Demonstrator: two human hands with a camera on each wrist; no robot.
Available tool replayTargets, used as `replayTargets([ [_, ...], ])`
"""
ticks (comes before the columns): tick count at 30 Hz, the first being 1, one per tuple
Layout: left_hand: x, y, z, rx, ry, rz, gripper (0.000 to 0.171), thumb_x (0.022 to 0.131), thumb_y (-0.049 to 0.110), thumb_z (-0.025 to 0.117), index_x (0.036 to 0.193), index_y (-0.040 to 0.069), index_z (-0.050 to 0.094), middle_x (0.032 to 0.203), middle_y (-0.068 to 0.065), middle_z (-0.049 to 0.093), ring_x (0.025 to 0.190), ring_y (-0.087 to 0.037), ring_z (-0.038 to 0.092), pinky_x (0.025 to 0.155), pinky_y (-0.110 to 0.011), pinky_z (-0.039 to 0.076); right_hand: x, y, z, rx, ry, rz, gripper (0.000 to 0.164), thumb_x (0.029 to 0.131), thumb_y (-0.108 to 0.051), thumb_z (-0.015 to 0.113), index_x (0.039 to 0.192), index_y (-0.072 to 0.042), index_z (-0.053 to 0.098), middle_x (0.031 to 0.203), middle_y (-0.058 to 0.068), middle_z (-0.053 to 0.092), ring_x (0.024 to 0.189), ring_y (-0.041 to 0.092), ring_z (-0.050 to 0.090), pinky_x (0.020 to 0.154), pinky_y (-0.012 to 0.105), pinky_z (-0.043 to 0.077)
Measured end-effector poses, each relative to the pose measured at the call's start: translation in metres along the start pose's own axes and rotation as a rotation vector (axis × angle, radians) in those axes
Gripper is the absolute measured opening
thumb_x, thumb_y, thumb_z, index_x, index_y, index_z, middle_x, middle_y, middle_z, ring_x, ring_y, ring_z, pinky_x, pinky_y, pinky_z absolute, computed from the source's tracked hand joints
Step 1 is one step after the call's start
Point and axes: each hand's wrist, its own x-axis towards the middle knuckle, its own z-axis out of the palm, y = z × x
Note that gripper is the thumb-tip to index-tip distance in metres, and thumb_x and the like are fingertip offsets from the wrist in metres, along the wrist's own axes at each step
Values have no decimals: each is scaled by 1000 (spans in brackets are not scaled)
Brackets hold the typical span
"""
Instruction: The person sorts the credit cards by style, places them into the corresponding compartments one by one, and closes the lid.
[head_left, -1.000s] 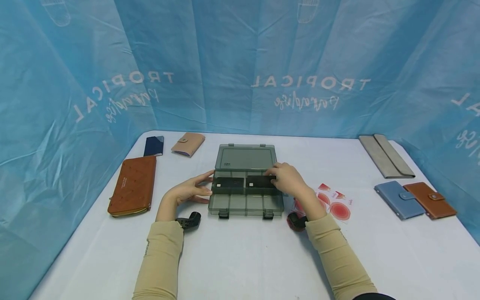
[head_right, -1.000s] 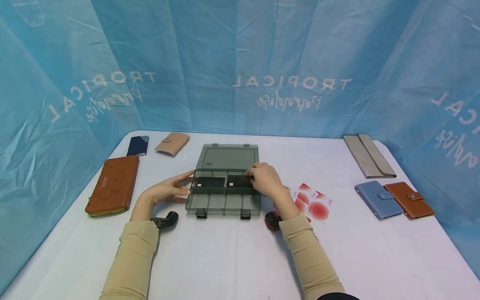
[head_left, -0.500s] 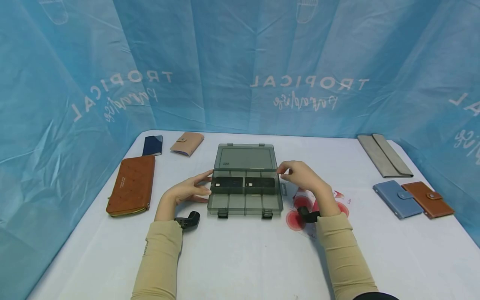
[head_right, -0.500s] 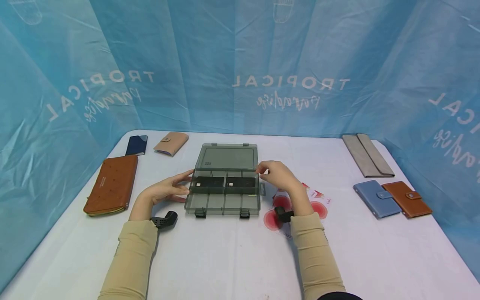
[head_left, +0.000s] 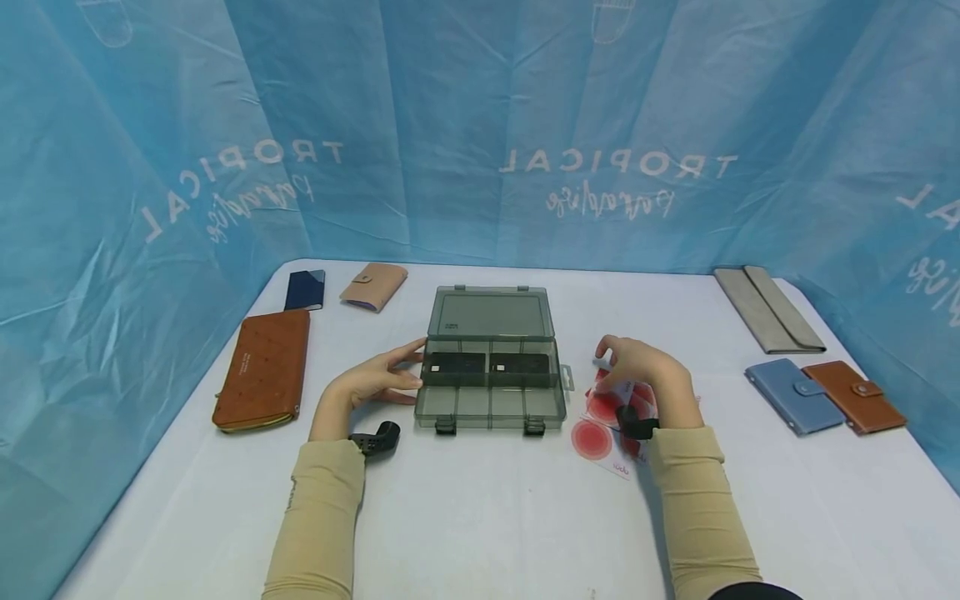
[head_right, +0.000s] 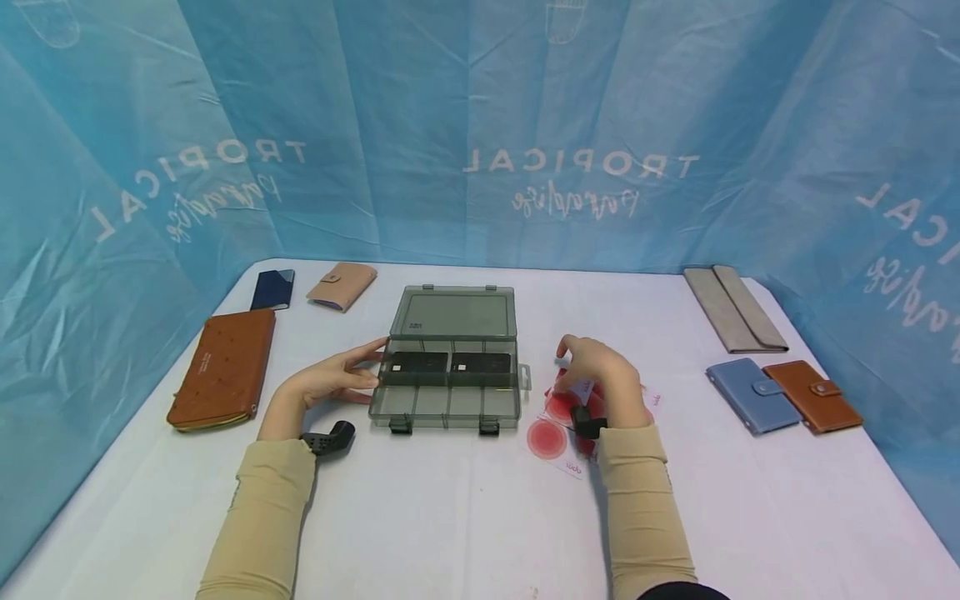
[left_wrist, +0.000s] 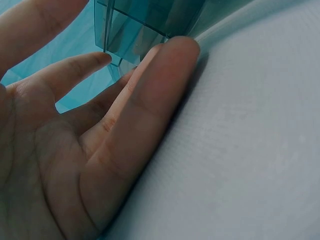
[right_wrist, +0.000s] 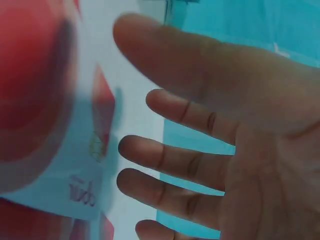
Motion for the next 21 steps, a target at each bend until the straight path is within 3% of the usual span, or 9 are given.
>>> replayTargets([
  [4, 2, -1, 0, -10, -2, 0, 87, 83, 2, 64, 150, 19, 11, 151, -20, 11, 92, -16, 57, 88, -44, 51, -2, 1, 5, -44, -9, -26, 55, 74, -24, 75, 120, -5, 50, 105, 17, 55, 87, 26, 53, 75, 41, 52],
  [7, 2, -2, -1, -9, 8, -2, 87, 83, 2, 64, 150, 19, 11, 151, -19, 12, 91, -16, 56, 88, -45, 51, -6, 4, 8, -148, 14, -83, 58, 77, -31, 73, 123, -2, 52, 110, 21, 55, 94, 32, 54, 79, 48, 51],
  [13, 0, 0, 0, -3, 6, -2, 87, 84, 3, 64, 150, 19, 10, 151, -20, 11, 92, -16, 56, 89, -45, 50, -19, 16, 16, -347, 91, -95, 75, 72, -45, 75, 127, 1, 51, 122, 27, 47, 108, 43, 46, 87, 62, 42],
  [21, 1, -1, 0, -6, 12, -3, 87, 84, 2, 64, 150, 19, 11, 150, -20, 12, 93, -16, 56, 89, -44, 50, -19, 30, 22, -229, 159, -135, 69, 67, -39, 80, 116, 2, 54, 111, 23, 51, 98, 37, 49, 84, 58, 45],
])
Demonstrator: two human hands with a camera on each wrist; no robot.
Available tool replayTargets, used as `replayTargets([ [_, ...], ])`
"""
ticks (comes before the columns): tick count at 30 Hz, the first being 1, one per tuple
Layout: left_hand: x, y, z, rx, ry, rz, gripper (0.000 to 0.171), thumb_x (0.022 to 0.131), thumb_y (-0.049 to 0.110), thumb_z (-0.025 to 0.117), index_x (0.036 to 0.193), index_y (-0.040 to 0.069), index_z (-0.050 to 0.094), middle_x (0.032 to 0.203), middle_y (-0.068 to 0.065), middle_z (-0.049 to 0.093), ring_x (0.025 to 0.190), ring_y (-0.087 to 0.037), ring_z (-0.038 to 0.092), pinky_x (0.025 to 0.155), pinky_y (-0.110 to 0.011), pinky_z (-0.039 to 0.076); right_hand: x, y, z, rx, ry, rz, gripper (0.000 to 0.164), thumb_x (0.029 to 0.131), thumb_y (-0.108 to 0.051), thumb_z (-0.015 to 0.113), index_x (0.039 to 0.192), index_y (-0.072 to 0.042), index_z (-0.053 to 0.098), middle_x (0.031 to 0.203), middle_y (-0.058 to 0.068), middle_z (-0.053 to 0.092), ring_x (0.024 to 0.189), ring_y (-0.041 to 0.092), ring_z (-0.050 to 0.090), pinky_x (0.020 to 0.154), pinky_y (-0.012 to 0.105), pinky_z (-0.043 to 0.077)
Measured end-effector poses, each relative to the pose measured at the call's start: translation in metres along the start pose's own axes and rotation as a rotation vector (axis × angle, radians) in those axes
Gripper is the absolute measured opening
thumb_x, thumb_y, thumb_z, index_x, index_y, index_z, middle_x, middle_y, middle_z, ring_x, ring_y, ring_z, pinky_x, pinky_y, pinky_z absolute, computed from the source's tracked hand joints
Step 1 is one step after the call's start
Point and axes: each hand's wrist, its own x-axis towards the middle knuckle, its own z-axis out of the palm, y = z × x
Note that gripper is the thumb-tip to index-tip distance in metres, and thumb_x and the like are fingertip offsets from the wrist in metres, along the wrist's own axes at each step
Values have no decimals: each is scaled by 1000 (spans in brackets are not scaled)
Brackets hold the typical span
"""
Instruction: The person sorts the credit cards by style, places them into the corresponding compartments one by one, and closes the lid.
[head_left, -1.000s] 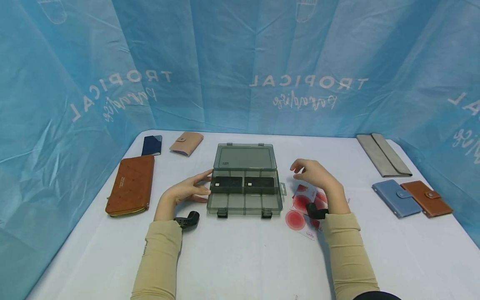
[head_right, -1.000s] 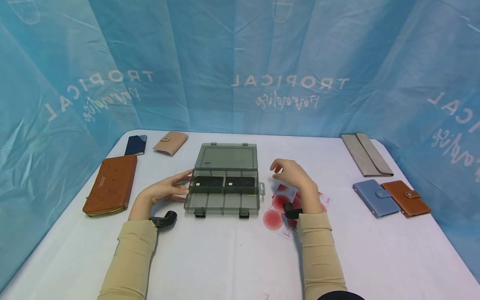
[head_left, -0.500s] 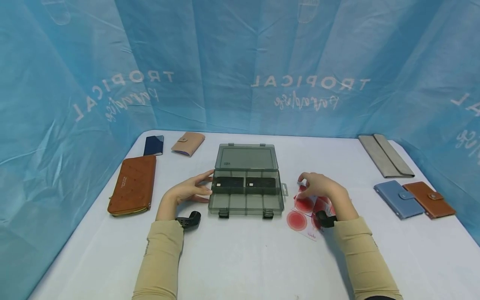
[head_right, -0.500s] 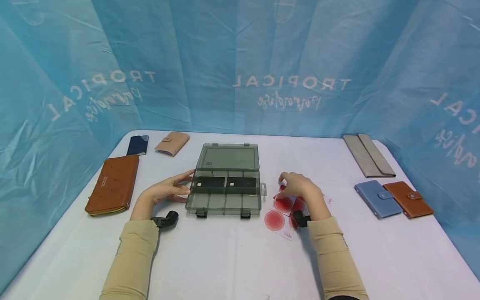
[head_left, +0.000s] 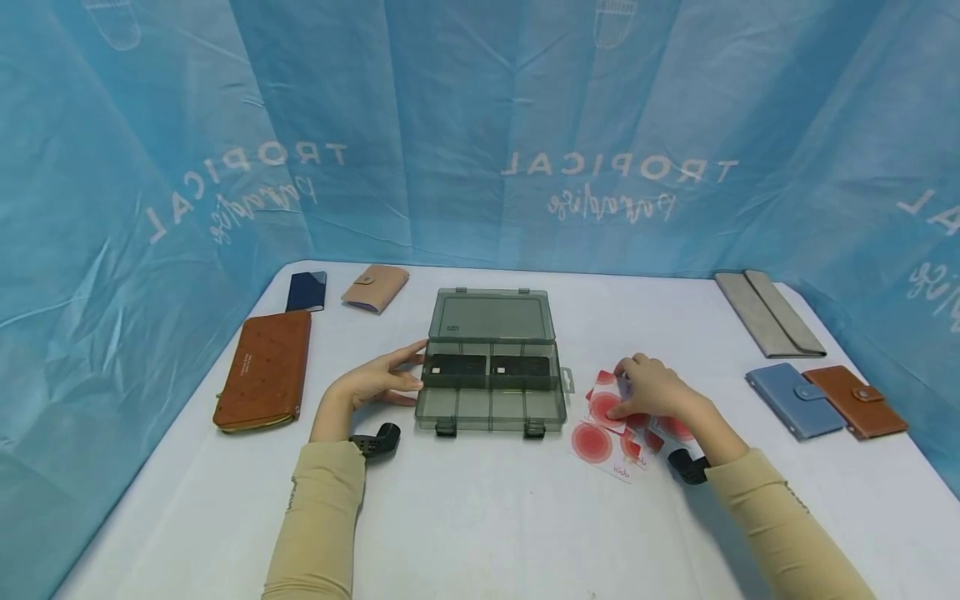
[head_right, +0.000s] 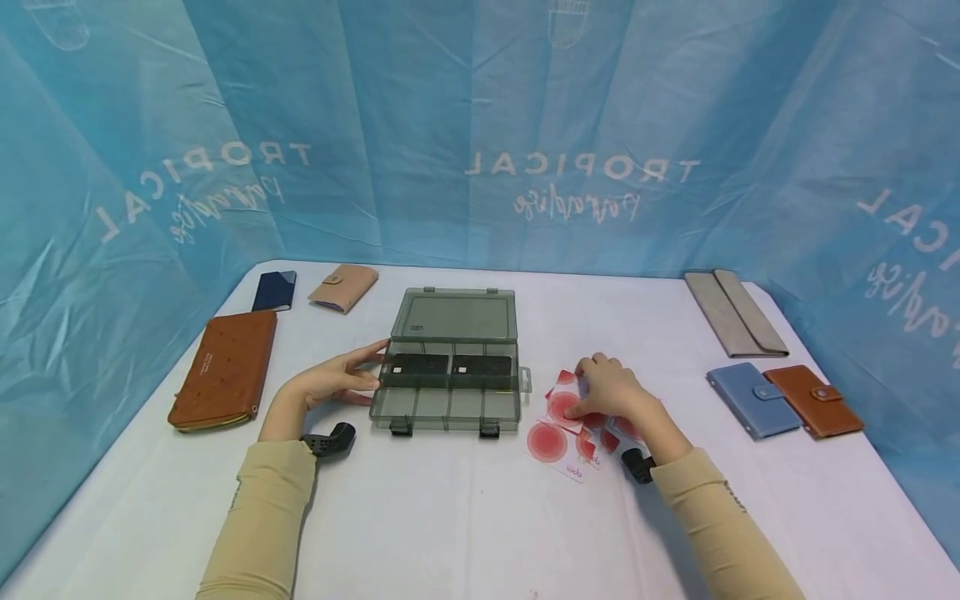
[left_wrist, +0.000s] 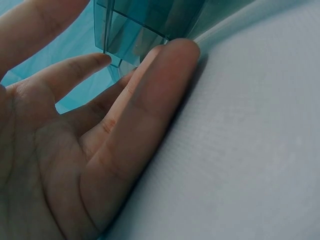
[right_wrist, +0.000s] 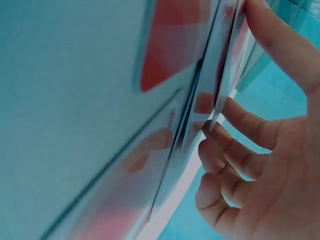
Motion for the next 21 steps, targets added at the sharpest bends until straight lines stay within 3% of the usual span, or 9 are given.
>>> replayTargets([
  [5, -1, 0, 1, 12, -4, 8, 87, 84, 3, 64, 150, 17, 10, 150, -22, 10, 91, -16, 57, 89, -45, 50, 5, 7, 0, 90, 30, 42, 71, 65, -34, 82, 117, 1, 48, 105, 20, 55, 91, 32, 50, 77, 50, 49],
  [10, -2, 1, 1, 17, 0, -2, 86, 84, 3, 63, 150, 17, 10, 151, -21, 10, 94, -17, 56, 89, -44, 50, 6, 10, -6, 296, 23, 66, 64, 76, -14, 74, 124, -2, 33, 105, 23, 54, 78, 27, 53, 66, 38, 52],
  [14, -2, 2, 1, 17, 1, -5, 86, 84, 4, 63, 150, 18, 10, 151, -21, 10, 97, -19, 55, 90, -44, 50, 6, 7, -13, 465, 61, 40, 56, 82, -2, 62, 129, -2, 30, 111, 27, 49, 87, 33, 54, 76, 42, 53],
  [17, -2, 2, 1, 17, -3, -2, 86, 85, 4, 63, 150, 18, 9, 151, -21, 9, 99, -20, 54, 91, -45, 49, 7, 3, -19, 555, 120, 48, 53, 84, -3, 59, 131, 0, 34, 116, 27, 48, 100, 37, 50, 88, 48, 50],
  [21, -1, 1, 0, 21, -1, -5, 86, 84, 4, 64, 150, 18, 10, 151, -20, 11, 98, -19, 55, 90, -44, 50, 8, -7, -23, 657, 192, 62, 44, 89, -8, 57, 129, 4, 42, 116, 24, 51, 103, 33, 50, 89, 42, 50],
])
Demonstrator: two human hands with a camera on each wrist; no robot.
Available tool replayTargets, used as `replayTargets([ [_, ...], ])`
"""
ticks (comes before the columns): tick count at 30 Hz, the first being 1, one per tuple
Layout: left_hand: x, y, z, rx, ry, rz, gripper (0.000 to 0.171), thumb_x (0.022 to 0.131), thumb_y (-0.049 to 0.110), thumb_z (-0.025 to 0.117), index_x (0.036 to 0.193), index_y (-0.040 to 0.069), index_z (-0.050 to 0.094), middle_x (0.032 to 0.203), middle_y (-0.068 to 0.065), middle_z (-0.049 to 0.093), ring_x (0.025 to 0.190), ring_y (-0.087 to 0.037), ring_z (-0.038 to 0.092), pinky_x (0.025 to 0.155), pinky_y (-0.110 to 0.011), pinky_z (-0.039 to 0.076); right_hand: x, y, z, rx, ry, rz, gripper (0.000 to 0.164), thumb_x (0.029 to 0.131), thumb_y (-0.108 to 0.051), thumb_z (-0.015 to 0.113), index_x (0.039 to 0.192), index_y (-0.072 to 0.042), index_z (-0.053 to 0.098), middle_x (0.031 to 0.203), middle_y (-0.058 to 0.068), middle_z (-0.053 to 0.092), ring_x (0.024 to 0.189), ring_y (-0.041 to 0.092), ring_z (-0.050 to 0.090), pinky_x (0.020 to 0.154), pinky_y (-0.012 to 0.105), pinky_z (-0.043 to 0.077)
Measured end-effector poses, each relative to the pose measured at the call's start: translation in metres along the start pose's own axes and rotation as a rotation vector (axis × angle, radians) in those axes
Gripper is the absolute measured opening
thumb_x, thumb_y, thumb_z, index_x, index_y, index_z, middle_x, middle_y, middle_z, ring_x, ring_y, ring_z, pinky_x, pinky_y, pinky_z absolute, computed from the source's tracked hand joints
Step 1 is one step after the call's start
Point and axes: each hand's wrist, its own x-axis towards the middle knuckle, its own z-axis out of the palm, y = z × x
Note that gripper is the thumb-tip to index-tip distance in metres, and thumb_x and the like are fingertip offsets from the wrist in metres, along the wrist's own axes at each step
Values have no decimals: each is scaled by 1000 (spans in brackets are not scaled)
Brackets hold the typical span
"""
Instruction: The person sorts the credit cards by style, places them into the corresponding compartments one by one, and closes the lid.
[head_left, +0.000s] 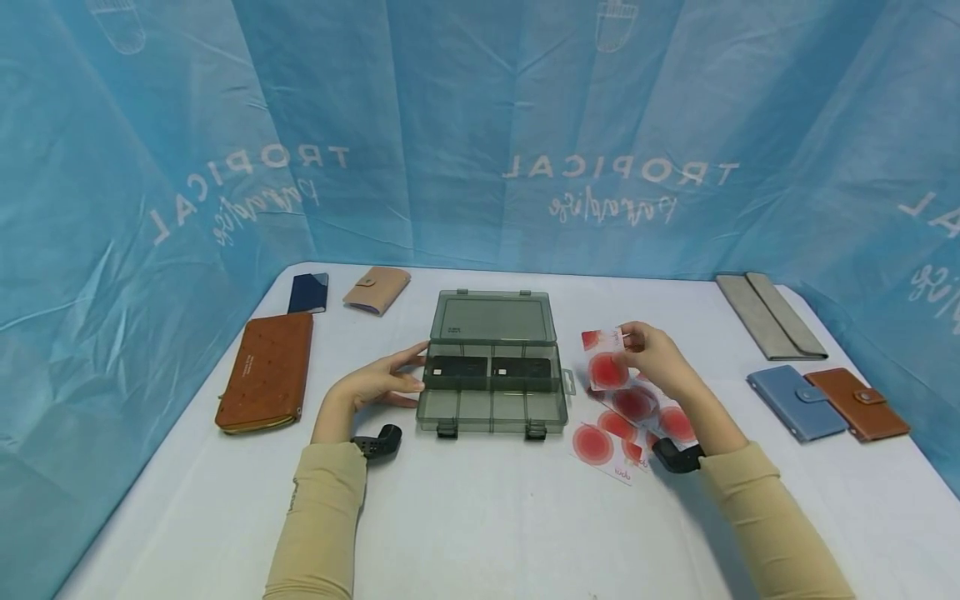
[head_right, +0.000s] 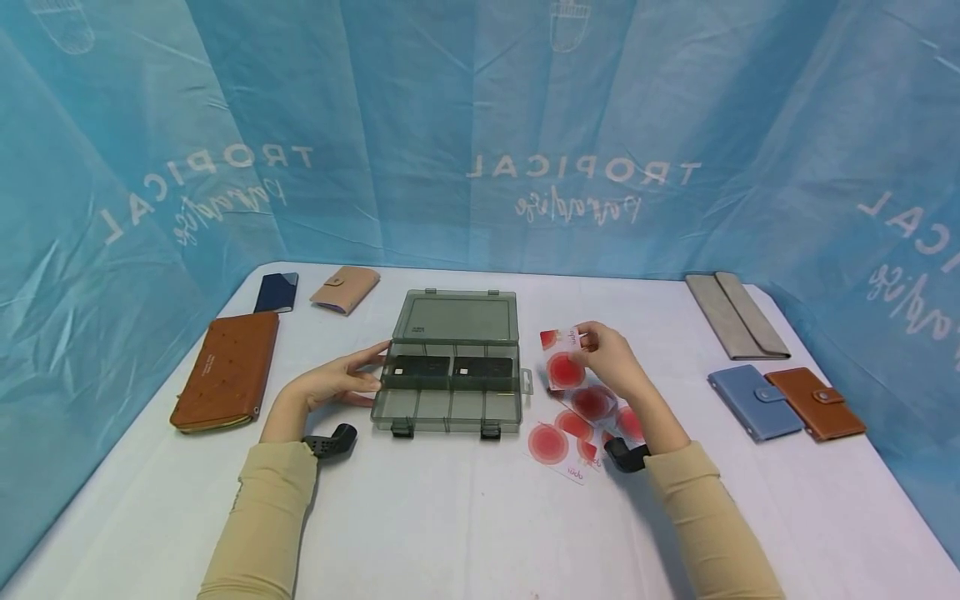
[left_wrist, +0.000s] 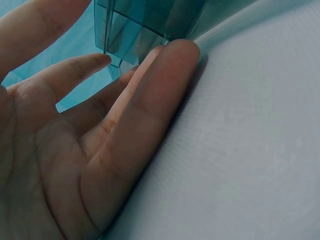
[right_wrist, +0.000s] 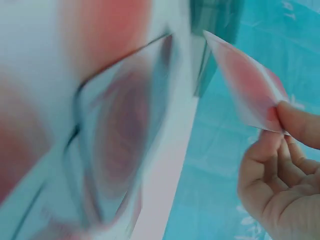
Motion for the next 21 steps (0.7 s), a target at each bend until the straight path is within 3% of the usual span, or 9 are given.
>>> replayTargets([
  [6, 0, 0, 1, -5, 11, -1, 87, 83, 4, 65, 150, 20, 13, 151, -19, 13, 96, -18, 56, 90, -44, 50, 4, -19, 14, 102, 9, -52, 42, 94, -20, 53, 128, 2, 43, 109, 20, 57, 92, 25, 57, 83, 33, 52],
  [10, 0, -1, 2, -4, 11, 0, 87, 83, 4, 65, 150, 19, 12, 151, -19, 13, 97, -18, 56, 89, -44, 50, 7, -32, 29, 145, -24, -78, 43, 97, -27, 48, 132, -5, 35, 91, 17, 59, 75, 26, 56, 62, 32, 54],
  [13, -1, 0, 2, -7, 7, -1, 86, 83, 4, 64, 150, 19, 12, 151, -19, 12, 96, -18, 56, 89, -44, 50, 7, -43, 41, 191, -81, -88, 43, 98, -28, 45, 134, -11, 31, 84, 16, 56, 67, 34, 58, 53, 34, 54],
  [16, -1, 1, 2, -11, 5, -2, 86, 84, 3, 64, 150, 20, 12, 152, -20, 12, 96, -18, 56, 89, -44, 50, 6, -54, 54, 235, -147, -110, 44, 97, -24, 47, 136, -15, 29, 92, 18, 56, 69, 39, 62, 56, 36, 57],
  [21, -1, 0, 1, -9, 4, 3, 86, 83, 3, 64, 150, 18, 11, 151, -21, 12, 95, -18, 55, 89, -44, 50, 6, -71, 74, 169, -197, -201, 46, 92, -7, 55, 135, -11, 39, 100, 19, 53, 74, 25, 63, 65, 33, 57],
])
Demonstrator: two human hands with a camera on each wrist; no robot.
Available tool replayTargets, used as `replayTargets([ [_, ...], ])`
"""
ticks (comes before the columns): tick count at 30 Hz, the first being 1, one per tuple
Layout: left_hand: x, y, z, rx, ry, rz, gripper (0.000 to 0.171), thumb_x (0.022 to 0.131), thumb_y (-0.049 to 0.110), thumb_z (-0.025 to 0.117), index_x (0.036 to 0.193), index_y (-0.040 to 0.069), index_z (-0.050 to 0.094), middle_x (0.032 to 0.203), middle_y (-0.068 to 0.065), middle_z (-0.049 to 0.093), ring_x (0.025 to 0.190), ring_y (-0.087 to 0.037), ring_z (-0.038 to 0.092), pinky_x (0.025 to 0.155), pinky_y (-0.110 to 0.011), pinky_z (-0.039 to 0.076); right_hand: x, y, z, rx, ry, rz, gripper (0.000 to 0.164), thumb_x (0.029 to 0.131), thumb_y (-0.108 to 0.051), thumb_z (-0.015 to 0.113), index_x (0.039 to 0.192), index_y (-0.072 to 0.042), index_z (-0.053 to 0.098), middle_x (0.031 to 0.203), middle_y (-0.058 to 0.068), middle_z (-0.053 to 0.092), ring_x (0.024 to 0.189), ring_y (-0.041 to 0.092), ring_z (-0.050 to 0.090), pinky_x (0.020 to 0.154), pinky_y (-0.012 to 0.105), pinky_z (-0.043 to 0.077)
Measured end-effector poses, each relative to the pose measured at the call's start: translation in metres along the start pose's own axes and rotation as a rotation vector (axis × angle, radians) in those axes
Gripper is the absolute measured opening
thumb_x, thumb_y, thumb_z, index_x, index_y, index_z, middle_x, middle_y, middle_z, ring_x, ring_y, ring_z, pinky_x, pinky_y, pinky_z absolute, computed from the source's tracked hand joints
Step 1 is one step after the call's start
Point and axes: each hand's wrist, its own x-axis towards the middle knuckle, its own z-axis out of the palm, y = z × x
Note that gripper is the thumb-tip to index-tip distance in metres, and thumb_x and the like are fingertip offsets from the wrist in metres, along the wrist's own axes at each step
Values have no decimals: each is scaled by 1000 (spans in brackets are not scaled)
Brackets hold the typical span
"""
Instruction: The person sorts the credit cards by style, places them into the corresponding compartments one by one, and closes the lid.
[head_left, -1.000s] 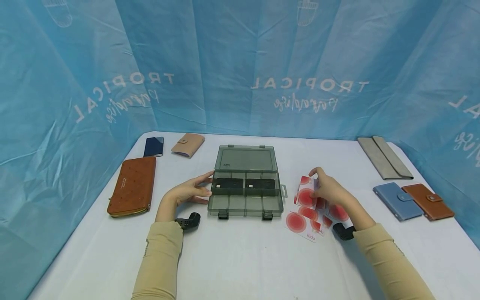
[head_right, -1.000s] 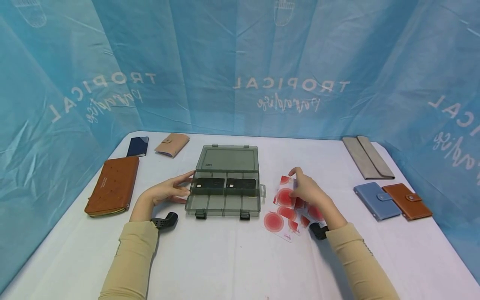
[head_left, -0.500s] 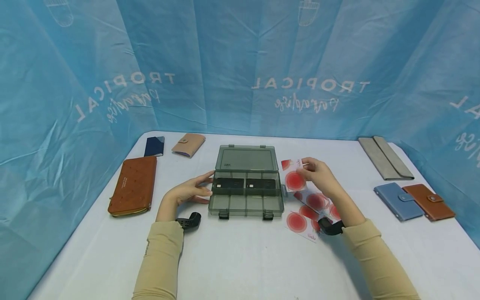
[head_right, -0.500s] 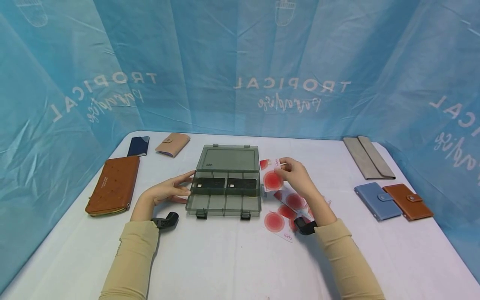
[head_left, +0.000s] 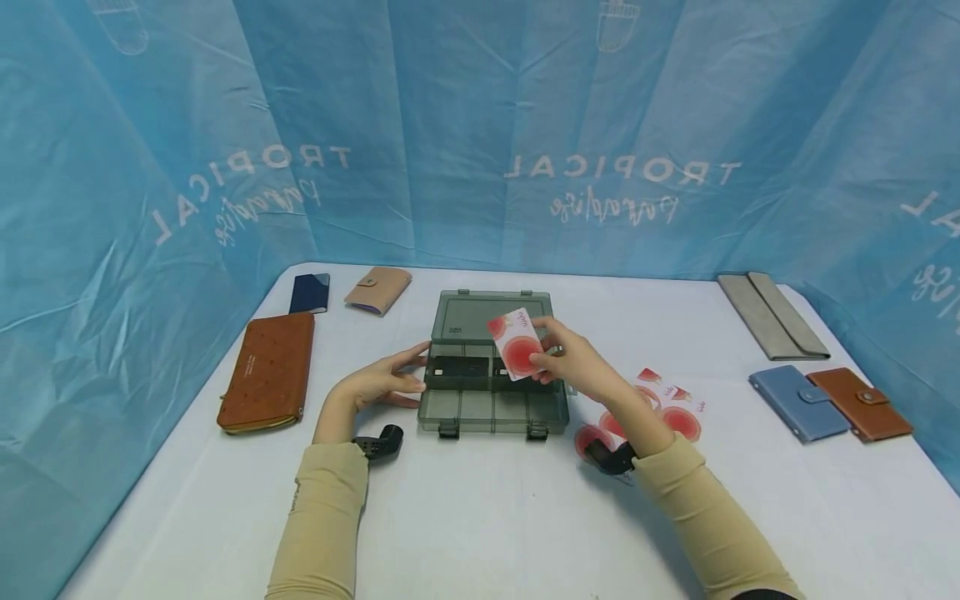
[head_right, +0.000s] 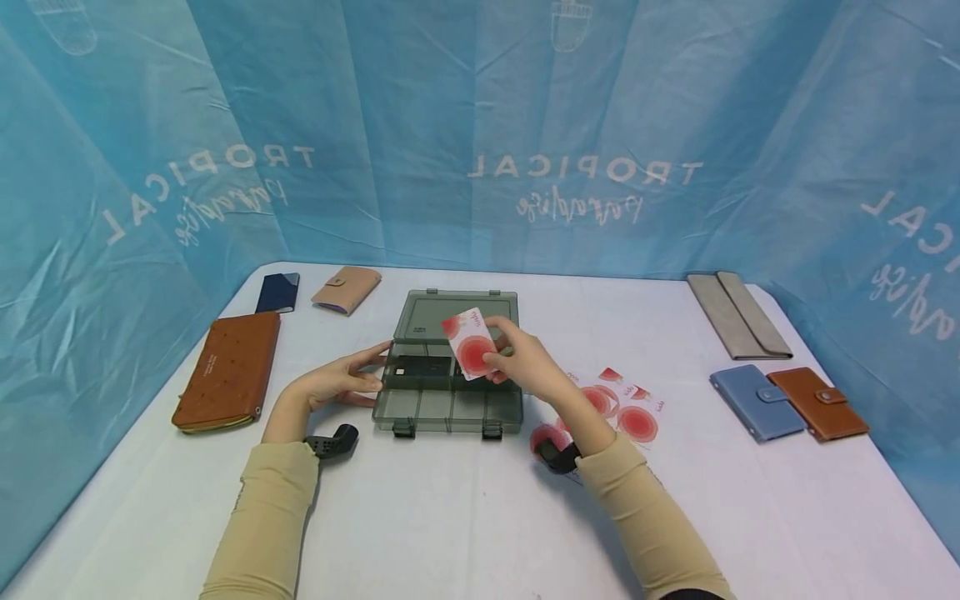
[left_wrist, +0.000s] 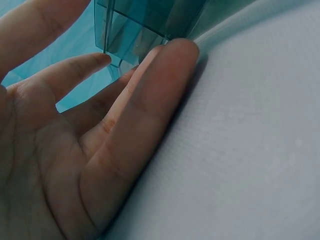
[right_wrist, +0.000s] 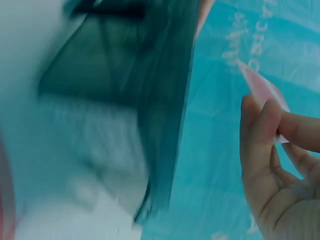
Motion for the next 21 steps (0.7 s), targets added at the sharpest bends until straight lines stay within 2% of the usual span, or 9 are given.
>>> replayTargets([
  [4, -1, 0, -1, -14, -5, 5, 86, 84, 3, 64, 150, 17, 11, 151, -21, 12, 95, -19, 55, 89, -45, 50, 4, -6, 19, -159, 4, -57, 40, 88, -4, 60, 127, -5, 51, 99, 13, 59, 74, 19, 63, 65, 29, 55],
  [10, -2, -1, -1, -13, -11, 4, 86, 84, 3, 63, 150, 16, 10, 151, -22, 10, 96, -17, 55, 90, -46, 50, 8, -10, 47, -339, 34, -72, 27, 86, -8, 64, 112, -12, 57, 90, 3, 65, 72, 12, 61, 60, 24, 50],
  [14, -2, -1, -2, -12, -11, 2, 87, 84, 4, 64, 150, 17, 10, 151, -22, 9, 93, -15, 57, 90, -45, 49, 10, -10, 61, -460, 13, -117, 19, 87, -7, 62, 105, -15, 61, 88, 2, 65, 72, 12, 57, 57, 24, 47],
  [21, 0, 0, -1, -7, -6, 1, 87, 83, 7, 66, 150, 17, 11, 151, -21, 11, 92, -15, 56, 91, -44, 49, 14, -7, 76, -599, -42, -155, 33, 86, 4, 55, 109, -15, 68, 94, 5, 68, 75, 13, 58, 62, 24, 50],
])
